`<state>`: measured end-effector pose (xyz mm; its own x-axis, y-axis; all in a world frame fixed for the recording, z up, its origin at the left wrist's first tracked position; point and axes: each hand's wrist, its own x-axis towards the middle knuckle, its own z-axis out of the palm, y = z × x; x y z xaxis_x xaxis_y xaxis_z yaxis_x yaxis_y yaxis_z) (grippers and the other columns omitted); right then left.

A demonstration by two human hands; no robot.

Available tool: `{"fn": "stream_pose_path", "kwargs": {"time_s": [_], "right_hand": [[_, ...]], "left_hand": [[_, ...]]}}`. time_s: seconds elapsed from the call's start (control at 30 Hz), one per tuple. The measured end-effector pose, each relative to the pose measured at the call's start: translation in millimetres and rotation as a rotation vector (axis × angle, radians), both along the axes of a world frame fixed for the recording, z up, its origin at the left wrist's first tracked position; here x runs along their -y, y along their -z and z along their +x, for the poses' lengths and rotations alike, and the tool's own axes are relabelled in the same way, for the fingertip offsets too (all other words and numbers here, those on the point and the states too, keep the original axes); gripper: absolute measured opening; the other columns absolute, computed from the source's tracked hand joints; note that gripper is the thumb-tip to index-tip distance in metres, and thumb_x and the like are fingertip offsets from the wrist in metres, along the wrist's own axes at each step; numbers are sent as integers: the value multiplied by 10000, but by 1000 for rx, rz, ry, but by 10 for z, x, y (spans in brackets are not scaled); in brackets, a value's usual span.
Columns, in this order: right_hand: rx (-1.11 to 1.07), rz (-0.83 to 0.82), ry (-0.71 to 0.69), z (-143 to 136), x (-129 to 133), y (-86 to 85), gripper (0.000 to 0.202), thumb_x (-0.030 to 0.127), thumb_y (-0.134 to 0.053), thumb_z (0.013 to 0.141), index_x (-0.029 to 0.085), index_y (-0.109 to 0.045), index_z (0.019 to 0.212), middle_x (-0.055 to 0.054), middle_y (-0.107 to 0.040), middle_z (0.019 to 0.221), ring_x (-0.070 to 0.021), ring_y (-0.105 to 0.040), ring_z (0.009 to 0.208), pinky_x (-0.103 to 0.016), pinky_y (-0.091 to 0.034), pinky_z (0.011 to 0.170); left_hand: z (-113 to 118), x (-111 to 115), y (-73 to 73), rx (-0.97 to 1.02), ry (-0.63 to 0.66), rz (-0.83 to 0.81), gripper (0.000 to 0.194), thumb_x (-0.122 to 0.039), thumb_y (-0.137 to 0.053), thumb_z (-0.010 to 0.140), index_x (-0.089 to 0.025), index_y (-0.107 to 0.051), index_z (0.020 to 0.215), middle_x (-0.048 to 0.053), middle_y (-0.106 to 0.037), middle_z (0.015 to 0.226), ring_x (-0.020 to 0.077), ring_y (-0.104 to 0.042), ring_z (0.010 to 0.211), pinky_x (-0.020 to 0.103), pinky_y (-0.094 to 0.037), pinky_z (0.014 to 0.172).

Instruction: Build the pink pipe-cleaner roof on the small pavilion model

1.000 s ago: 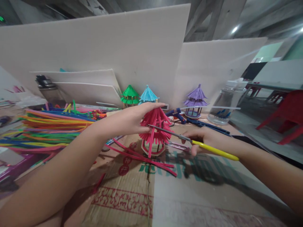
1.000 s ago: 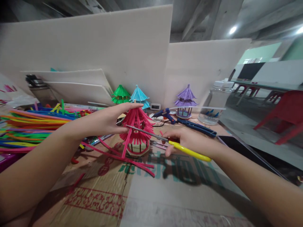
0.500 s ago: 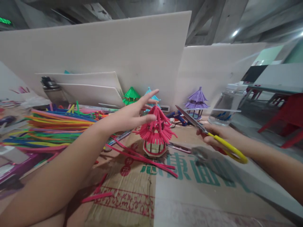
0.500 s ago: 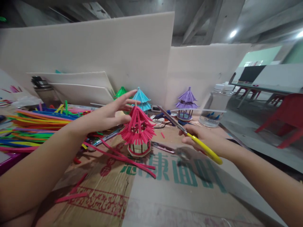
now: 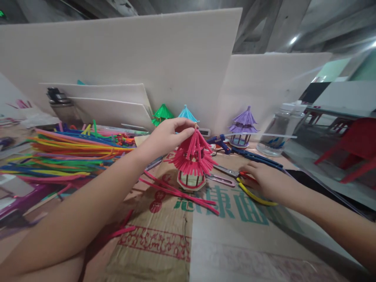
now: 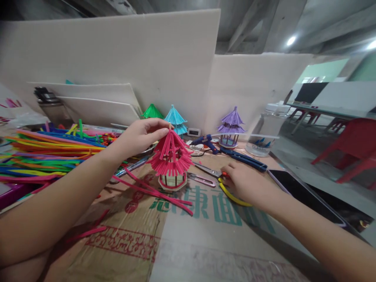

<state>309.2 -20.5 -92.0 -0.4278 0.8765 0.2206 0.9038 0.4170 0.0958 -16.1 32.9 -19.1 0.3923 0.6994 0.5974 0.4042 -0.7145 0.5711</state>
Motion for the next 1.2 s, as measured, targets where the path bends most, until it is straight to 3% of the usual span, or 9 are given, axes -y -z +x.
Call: {"fn": "stream_pose_path", "kwargs": {"time_s": [0.13, 0.23, 0.4, 0.5, 0.6, 0.73, 0.87, 1.0, 1.2], "right_hand": [[-22, -31, -140, -457, 287, -178, 205, 246, -504, 960, 201, -702, 936, -69, -706, 898, -224, -659, 867, -326, -452, 743], [-81, -87, -393, -979, 496, -229, 134, 224, -554, 947, 215, -688, 945, -33, -707, 914, -178, -650, 812, -290, -443, 694], [24, -85, -762, -1924, 533, -42, 151, 223, -548, 960, 141, -673, 938, -58, -711, 867, -189, -650, 734, -312, -457, 610], [-9, -68, -790, -2384, 436, 109, 292, 362, -589, 937, 114, -661, 1072, -122, -729, 1008, -233, -676, 803, -339, -499, 632], [69, -205, -768, -2632, 354, 203, 216, 278, -525, 965, 139, -674, 1036, -99, -746, 956, -210, -683, 759, -301, -474, 547], [31, -29, -872, -2550, 372, 232, 218, 150, -443, 973, 116, -654, 1014, -82, -735, 968, -205, -674, 794, -314, -472, 584], [-49, 68, -830, -2124, 513, 127, 121, 162, -510, 927, 128, -615, 977, -58, -714, 883, -163, -612, 658, -289, -366, 500], [-228, -15, -537, -1578, 603, -117, 54, 214, -540, 894, 198, -591, 904, 17, -668, 674, -118, -547, 534, -248, -293, 494], [-722, -48, -223, -965, 346, -484, 96, 291, -490, 943, 213, -544, 932, -4, -684, 755, -126, -597, 617, -233, -390, 565]], "left_hand": [[-8, -8, -11, -3, 14, -2, 281, -357, -595, 916, -152, -721, 1061, 71, -757, 1053, 202, -694, 969, 331, -524, 897], [-2, 24, -33, -14, 36, -14, 274, -337, -593, 918, -142, -709, 1070, 76, -750, 1087, 200, -690, 993, 321, -525, 904], [4, 59, -50, -38, 27, -38, 283, -334, -584, 923, -142, -703, 1093, 87, -741, 1127, 208, -683, 1027, 332, -521, 936], [2, 58, -52, -43, 22, -26, 306, -357, -585, 921, -156, -703, 1119, 86, -736, 1147, 216, -679, 1044, 349, -513, 963], [9, 68, -64, -54, 21, -19, 331, -398, -582, 922, -159, -710, 1112, 87, -741, 1138, 224, -680, 1040, 360, -513, 967], [27, 104, -87, -45, 8, -29, 352, -440, -579, 923, -146, -718, 1057, 84, -756, 1080, 221, -685, 998, 346, -517, 941], [32, 139, -102, -28, -43, -16, 327, -437, -598, 910, -144, -724, 987, 72, -760, 1003, 214, -685, 940, 327, -515, 895], [33, 178, -112, -11, -85, 19, 305, -432, -594, 915, -157, -722, 948, 58, -754, 953, 205, -676, 900, 311, -510, 856], [47, 177, -88, -28, -88, 33, 296, -432, -579, 928, -159, -695, 924, 55, -742, 948, 202, -669, 891, 318, -502, 868]]}}
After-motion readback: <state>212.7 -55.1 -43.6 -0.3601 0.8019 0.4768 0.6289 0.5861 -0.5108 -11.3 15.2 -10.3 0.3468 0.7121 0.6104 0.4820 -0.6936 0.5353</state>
